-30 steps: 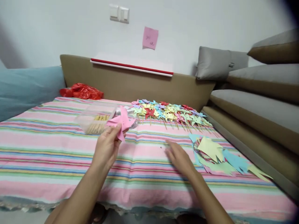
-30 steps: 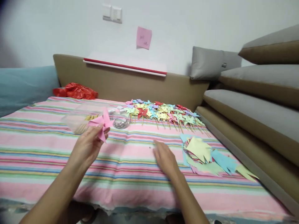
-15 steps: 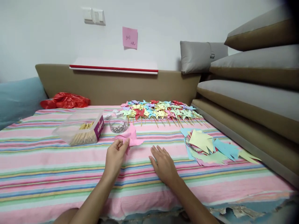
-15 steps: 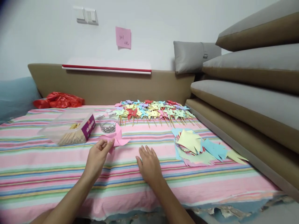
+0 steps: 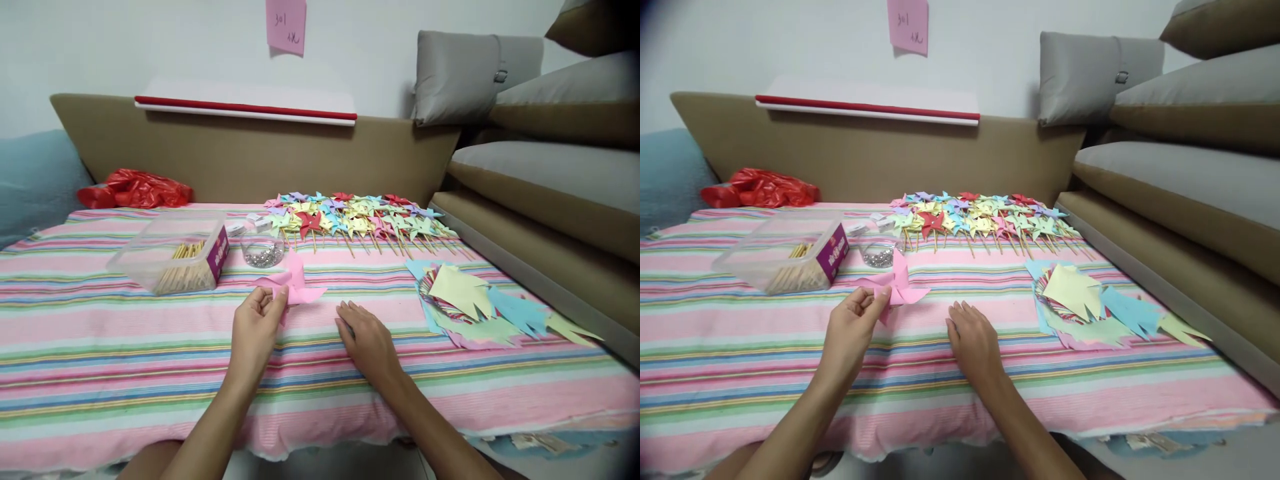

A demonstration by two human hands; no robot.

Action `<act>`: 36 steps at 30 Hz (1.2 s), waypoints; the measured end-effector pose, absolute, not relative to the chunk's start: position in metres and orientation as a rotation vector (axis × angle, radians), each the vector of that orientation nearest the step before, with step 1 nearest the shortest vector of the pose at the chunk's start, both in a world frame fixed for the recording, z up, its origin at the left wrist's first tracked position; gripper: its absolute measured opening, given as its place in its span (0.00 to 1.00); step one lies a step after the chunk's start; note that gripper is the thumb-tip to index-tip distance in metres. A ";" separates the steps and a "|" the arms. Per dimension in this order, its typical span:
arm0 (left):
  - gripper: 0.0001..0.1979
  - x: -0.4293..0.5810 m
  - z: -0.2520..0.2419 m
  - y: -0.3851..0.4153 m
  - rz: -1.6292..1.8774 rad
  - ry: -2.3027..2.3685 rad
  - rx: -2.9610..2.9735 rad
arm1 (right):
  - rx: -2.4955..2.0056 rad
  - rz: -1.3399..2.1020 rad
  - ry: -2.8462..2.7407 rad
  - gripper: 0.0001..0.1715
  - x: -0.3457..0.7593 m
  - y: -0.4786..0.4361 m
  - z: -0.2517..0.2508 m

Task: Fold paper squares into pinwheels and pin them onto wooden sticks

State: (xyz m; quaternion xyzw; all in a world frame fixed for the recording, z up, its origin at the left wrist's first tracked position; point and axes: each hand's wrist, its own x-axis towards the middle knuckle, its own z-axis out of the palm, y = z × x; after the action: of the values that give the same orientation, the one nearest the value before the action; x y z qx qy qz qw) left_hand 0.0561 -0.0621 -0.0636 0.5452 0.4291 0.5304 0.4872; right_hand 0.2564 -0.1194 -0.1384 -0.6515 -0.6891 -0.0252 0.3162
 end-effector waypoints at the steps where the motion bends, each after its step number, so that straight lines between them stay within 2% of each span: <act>1: 0.18 0.055 -0.064 -0.063 1.283 1.040 1.333 | -1.705 -0.042 -1.783 0.17 0.257 -0.121 -0.137; 7: 0.23 0.059 -0.074 -0.066 1.251 1.026 1.353 | -1.538 0.286 -1.513 0.12 0.248 -0.135 -0.111; 11: 0.21 0.071 -0.082 -0.070 1.247 1.107 1.517 | -1.379 0.507 -1.298 0.09 0.238 -0.139 -0.092; 18: 0.17 0.087 -0.086 -0.082 1.214 1.208 1.876 | -1.312 0.398 -1.360 0.03 0.236 -0.136 -0.081; 26: 0.19 0.090 -0.086 -0.085 1.112 0.998 1.670 | -1.211 0.274 -1.512 0.06 0.238 -0.134 -0.080; 36: 0.19 0.092 -0.085 -0.088 1.150 0.918 1.609 | -1.263 0.227 -1.431 0.04 0.239 -0.134 -0.080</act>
State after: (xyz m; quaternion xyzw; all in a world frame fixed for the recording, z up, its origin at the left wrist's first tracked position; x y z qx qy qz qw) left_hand 0.0916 -0.0881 -0.0850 0.6544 0.3732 0.4677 0.4624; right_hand 0.2394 -0.1335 -0.0797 -0.5388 -0.6102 0.0968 0.5727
